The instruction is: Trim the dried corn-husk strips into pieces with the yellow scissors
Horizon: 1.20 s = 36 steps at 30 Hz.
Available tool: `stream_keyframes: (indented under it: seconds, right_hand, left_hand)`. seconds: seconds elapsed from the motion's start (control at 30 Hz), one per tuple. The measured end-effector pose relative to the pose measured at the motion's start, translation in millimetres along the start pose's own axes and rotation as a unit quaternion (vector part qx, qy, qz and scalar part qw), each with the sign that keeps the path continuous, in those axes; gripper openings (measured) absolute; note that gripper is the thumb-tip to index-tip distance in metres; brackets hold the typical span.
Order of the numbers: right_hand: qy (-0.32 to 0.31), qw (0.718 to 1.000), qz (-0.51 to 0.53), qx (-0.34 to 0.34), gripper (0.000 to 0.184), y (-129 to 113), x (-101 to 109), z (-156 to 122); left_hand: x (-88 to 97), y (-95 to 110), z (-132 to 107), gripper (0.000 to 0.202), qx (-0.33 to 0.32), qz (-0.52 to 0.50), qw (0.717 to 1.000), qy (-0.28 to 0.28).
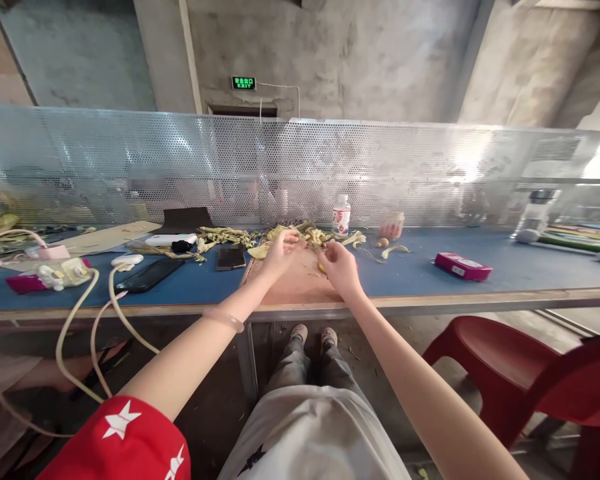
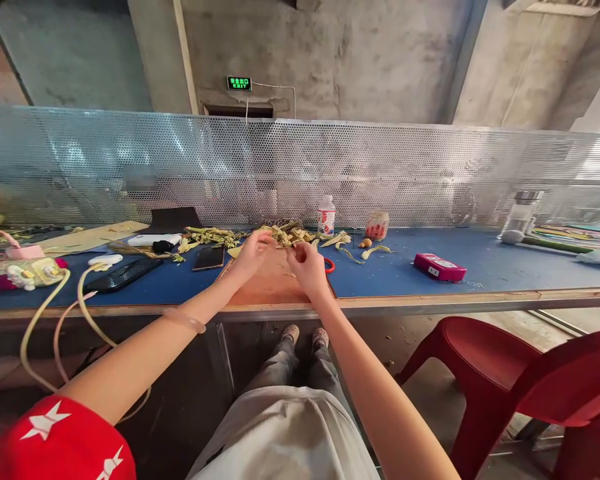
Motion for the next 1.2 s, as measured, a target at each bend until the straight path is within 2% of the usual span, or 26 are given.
stream_keyframes:
  seconds: [0.07,0.1,0.17,0.2,0.37,0.47,0.53,0.8,1.03,1.2]
  right_hand:
    - [-0.009,0.999,0.022,-0.025,0.026,2,1,0]
    - [-0.018,0.999,0.033,-0.035,0.028,3,0,0]
    - [-0.038,0.997,0.053,-0.052,0.032,3,-2,-1]
    - [-0.046,0.995,0.061,-0.059,0.033,3,-2,-2]
    - [-0.071,0.990,0.091,-0.086,0.036,5,-4,-4]
    - [-0.079,0.986,0.105,-0.098,0.036,7,-5,-5]
    - [-0.081,0.984,0.114,-0.106,0.036,7,-6,-5]
    - [-0.067,0.980,0.133,-0.130,0.041,9,-4,-5]
    - [-0.067,0.978,0.146,-0.136,0.039,15,-6,-5]
    - [-0.078,0.983,0.113,-0.119,0.044,14,-6,-5]
  left_hand:
    - [-3.7,18,-8,0.058,-0.102,0.088,0.991,0.018]
    - [-9.7,28,-13,0.056,-0.162,0.147,0.976,0.012]
    - [-25.5,41,-23,0.045,-0.263,0.260,0.929,-0.015]
    - [-31.9,43,-26,0.039,-0.293,0.300,0.908,-0.023]
    - [-41.8,45,-33,0.027,-0.385,0.426,0.819,0.017]
    - [-41.5,44,-36,0.025,-0.409,0.461,0.787,0.032]
    - [-40.7,43,-36,0.025,-0.408,0.466,0.784,0.031]
    - [-36.6,39,-30,0.028,-0.375,0.438,0.817,0.031]
    - [-36.5,39,-30,0.026,-0.358,0.442,0.822,0.037]
    - [-34.8,37,-29,0.027,-0.343,0.446,0.826,0.044]
Point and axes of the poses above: each hand's wrist, its own z-axis towards the middle knuckle, its own x-axis out of the back of the hand, y = z × x, the point moved 7 cm from there along z, towards the middle knuckle, and after that the axes turned 6 degrees about x, right-handed, at the moved point
